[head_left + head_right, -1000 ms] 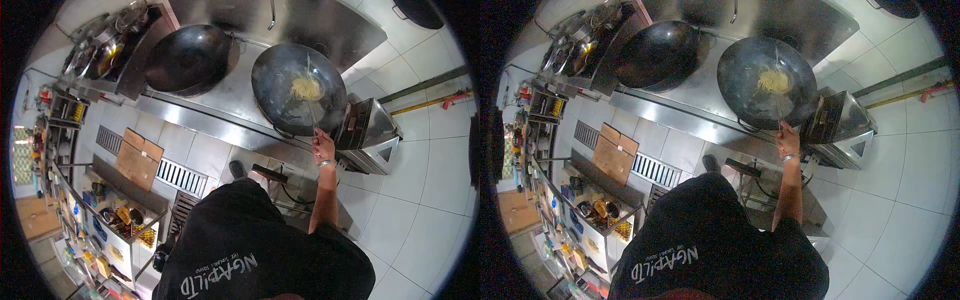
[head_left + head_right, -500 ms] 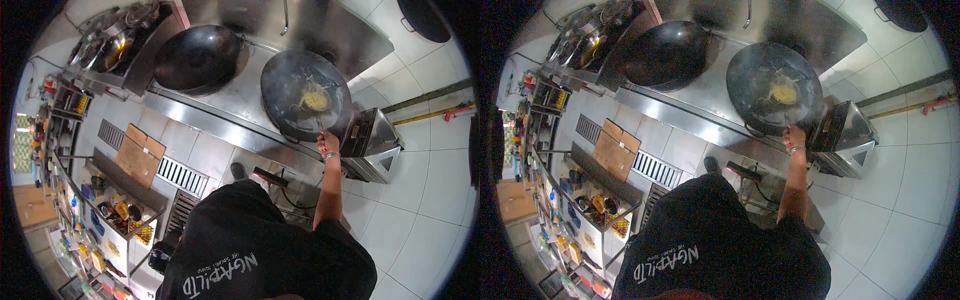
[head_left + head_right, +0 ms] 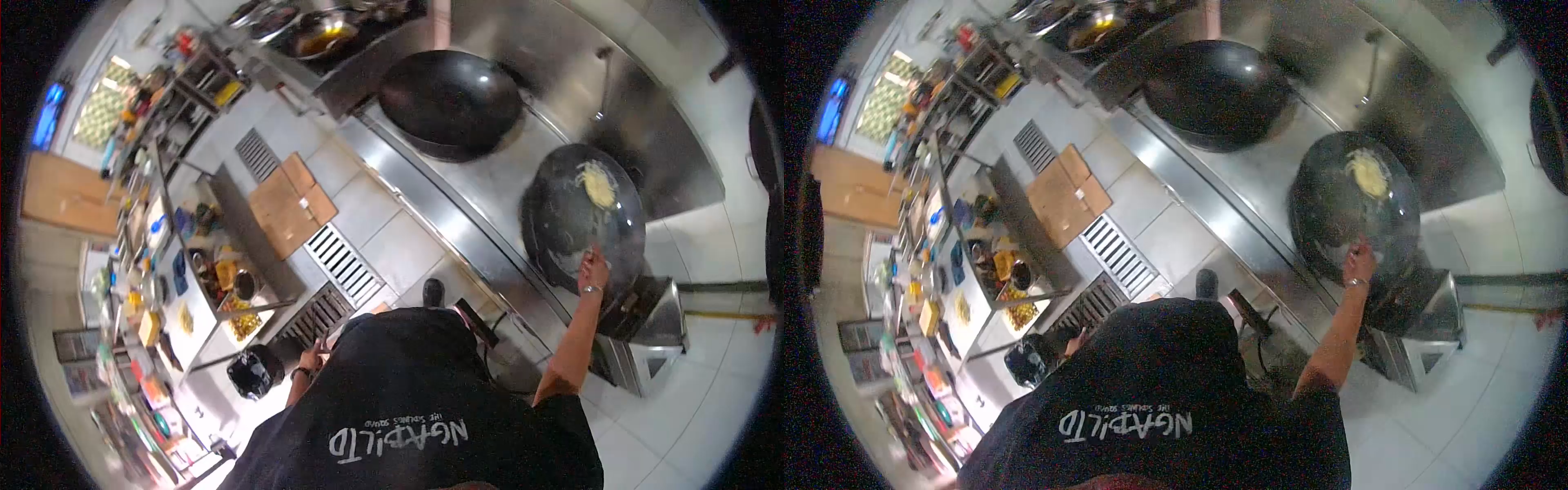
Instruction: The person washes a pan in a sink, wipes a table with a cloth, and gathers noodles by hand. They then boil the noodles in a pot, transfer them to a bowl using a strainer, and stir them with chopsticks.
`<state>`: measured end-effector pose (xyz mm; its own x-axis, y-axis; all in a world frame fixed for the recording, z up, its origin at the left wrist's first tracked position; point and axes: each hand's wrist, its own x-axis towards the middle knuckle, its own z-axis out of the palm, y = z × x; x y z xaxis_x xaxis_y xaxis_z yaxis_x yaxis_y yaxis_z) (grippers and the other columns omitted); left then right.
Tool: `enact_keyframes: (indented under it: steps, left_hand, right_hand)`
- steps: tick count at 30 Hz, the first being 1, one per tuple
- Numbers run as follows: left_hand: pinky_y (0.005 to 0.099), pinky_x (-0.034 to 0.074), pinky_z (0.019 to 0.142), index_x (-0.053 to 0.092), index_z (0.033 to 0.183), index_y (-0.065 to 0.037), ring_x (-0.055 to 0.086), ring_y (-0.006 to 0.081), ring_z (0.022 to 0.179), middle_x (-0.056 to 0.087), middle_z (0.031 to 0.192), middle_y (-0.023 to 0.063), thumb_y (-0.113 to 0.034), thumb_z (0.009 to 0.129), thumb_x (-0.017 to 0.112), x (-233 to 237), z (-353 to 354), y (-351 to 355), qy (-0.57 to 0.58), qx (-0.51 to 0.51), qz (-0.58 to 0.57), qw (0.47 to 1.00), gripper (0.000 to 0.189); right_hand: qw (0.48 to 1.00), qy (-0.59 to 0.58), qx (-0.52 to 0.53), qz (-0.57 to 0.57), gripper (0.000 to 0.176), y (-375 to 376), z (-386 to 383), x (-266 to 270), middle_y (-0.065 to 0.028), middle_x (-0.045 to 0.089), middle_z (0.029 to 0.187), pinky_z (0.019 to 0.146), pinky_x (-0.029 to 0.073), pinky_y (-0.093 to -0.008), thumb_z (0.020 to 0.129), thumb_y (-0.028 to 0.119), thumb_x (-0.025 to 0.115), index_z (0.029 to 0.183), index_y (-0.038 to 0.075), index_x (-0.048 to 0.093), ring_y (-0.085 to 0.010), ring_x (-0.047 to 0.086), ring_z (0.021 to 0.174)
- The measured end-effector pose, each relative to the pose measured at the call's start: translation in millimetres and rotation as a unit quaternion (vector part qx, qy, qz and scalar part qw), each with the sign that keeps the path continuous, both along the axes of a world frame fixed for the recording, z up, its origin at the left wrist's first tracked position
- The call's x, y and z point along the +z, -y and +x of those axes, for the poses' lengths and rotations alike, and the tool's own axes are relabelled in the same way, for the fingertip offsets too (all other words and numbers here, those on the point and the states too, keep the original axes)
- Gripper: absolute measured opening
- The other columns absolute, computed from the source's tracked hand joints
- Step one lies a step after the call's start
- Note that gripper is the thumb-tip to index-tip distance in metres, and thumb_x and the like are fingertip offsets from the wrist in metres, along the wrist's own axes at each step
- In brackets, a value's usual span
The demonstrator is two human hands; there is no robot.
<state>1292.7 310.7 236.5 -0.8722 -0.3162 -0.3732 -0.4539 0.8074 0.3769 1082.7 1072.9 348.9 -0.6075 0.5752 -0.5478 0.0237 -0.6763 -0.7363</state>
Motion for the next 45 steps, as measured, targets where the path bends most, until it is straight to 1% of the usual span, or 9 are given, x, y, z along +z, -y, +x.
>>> enact_keyframes:
  steps: [1,7,11,18,25,27,30,35,45]
  left_hand:
    - [0.0364,0.045,0.047,0.061,0.117,-0.009,0.058,0.0224,0.047,0.061,0.06,0.011,-0.056,0.089,0.047,-14,-3,21,0.167,0.088,0.212,0.959,0.056]
    - [0.0367,0.042,0.048,0.063,0.115,-0.011,0.058,0.0233,0.053,0.059,0.057,0.0112,-0.053,0.09,0.047,-12,-13,14,0.148,0.027,0.162,0.975,0.051]
    - [0.0434,0.045,0.058,0.043,0.136,-0.018,0.06,0.0313,0.063,0.062,0.077,0.0197,-0.027,0.093,0.05,-120,13,68,0.05,-0.344,-0.029,0.937,0.044]
    - [0.0447,0.044,0.058,0.038,0.139,-0.019,0.06,0.0339,0.065,0.061,0.075,0.0212,-0.024,0.092,0.05,-133,24,99,0.077,-0.24,0.07,0.965,0.048]
    - [0.0465,0.043,0.057,0.029,0.142,-0.019,0.058,0.0394,0.064,0.059,0.07,0.0223,-0.02,0.09,0.051,-98,-7,90,0.103,-0.25,0.004,0.963,0.057]
    - [0.0458,0.044,0.056,0.026,0.143,-0.02,0.059,0.0389,0.064,0.061,0.074,0.0216,-0.019,0.09,0.051,-105,-9,95,0.089,-0.241,0.032,0.966,0.059]
    - [0.0448,0.046,0.055,0.021,0.145,-0.022,0.061,0.0382,0.064,0.064,0.078,0.0206,-0.017,0.089,0.051,-109,-11,99,0.069,-0.226,0.072,0.969,0.063]
    - [0.0424,0.052,0.06,0.022,0.145,-0.019,0.064,0.034,0.067,0.068,0.093,0.0158,-0.019,0.086,0.055,-114,-2,86,-0.066,-0.322,0.137,0.934,0.067]
    - [0.0424,0.05,0.072,0.039,0.136,-0.007,0.063,0.0347,0.081,0.066,0.095,0.0204,-0.024,0.085,0.06,-119,1,69,0.099,-0.185,0.135,0.968,0.058]
  right_hand:
    - [1.0,-0.001,0.013,-0.001,0.034,2,-1,4,-0.0009,0.05,0.064,0.035,0.029,-0.0192,0.097,0.018,0.048,0.125,0.0,0.052,-0.007,0.034,0.041]
    - [0.993,-0.106,0.034,-0.031,0.034,-10,32,12,-0.0042,0.052,0.069,0.031,0.031,-0.0205,0.096,0.015,0.04,0.127,0.002,0.047,-0.009,0.039,0.041]
    - [0.999,-0.04,0.023,0.022,0.029,-19,65,31,-0.0067,0.054,0.07,0.032,0.029,-0.0189,0.094,0.01,0.041,0.121,0.003,0.052,-0.0087,0.041,0.042]
    - [0.972,0.151,0.097,0.151,0.031,-91,120,-9,-0.0111,0.056,0.064,0.032,0.03,-0.0375,0.093,0.045,0.039,0.109,0.026,0.058,-0.0206,0.041,0.036]
    - [0.976,0.194,0.09,0.049,0.027,-79,137,-23,-0.0043,0.052,0.056,0.029,0.028,-0.0316,0.097,0.029,0.042,0.122,0.032,0.052,-0.0143,0.04,0.034]
    - [0.984,0.119,0.105,-0.082,0.027,-60,131,-8,-0.0039,0.052,0.058,0.03,0.027,-0.028,0.098,0.027,0.041,0.122,0.025,0.055,-0.0118,0.04,0.036]
    - [0.956,0.211,0.114,0.17,0.026,-11,101,14,-0.0009,0.049,0.06,0.032,0.026,-0.0202,0.097,0.018,0.045,0.12,0.009,0.053,-0.0073,0.038,0.042]
    - [0.977,0.129,0.135,0.1,0.027,-7,66,-4,-0.0031,0.051,0.065,0.032,0.027,-0.0215,0.096,0.016,0.046,0.121,0.009,0.051,-0.0088,0.04,0.042]
    - [0.994,0.022,0.104,-0.01,0.029,22,37,11,-0.003,0.052,0.069,0.033,0.029,-0.0208,0.094,0.016,0.045,0.121,0.008,0.051,-0.0092,0.037,0.041]
